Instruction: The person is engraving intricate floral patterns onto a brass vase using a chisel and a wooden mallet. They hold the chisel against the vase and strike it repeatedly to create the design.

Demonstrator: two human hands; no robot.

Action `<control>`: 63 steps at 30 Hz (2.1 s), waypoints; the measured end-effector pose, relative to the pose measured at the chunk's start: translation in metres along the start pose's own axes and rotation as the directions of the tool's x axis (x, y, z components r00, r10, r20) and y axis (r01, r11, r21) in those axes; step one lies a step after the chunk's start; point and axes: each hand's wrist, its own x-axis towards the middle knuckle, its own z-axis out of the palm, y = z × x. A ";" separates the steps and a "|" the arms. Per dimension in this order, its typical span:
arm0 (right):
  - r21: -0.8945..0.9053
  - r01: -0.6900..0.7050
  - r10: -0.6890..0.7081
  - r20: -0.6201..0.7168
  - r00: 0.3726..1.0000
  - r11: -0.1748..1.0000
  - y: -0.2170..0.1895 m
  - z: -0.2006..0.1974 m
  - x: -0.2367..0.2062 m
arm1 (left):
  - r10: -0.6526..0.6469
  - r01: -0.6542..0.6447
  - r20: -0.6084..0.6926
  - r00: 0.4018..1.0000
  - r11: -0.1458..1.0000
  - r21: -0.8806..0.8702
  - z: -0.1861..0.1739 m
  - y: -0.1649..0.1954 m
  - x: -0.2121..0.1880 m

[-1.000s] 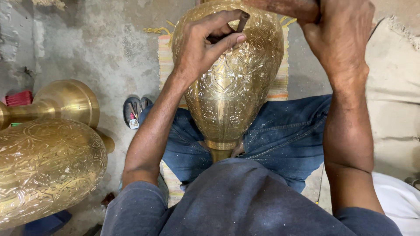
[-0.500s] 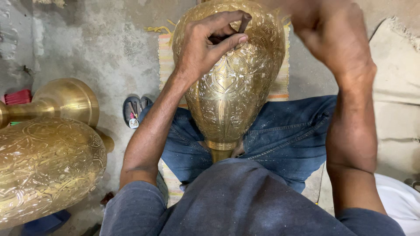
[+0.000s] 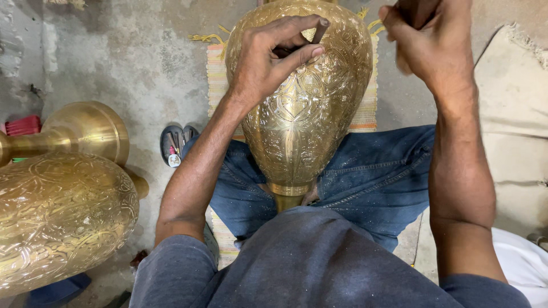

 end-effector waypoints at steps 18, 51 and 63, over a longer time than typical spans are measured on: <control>0.171 -0.009 0.031 -0.124 0.992 0.985 0.000 -0.001 -0.004 | 0.009 -0.009 0.009 1.000 1.000 0.013 0.000 -0.002 -0.001; -0.232 0.082 -0.081 0.014 0.997 0.969 -0.017 0.003 -0.016 | 0.090 -0.093 0.043 0.995 0.992 0.081 -0.006 0.001 -0.001; -0.109 -0.176 0.170 -0.062 0.984 0.978 -0.054 -0.003 -0.018 | 0.043 -0.048 0.085 0.995 0.998 0.050 -0.012 0.008 0.002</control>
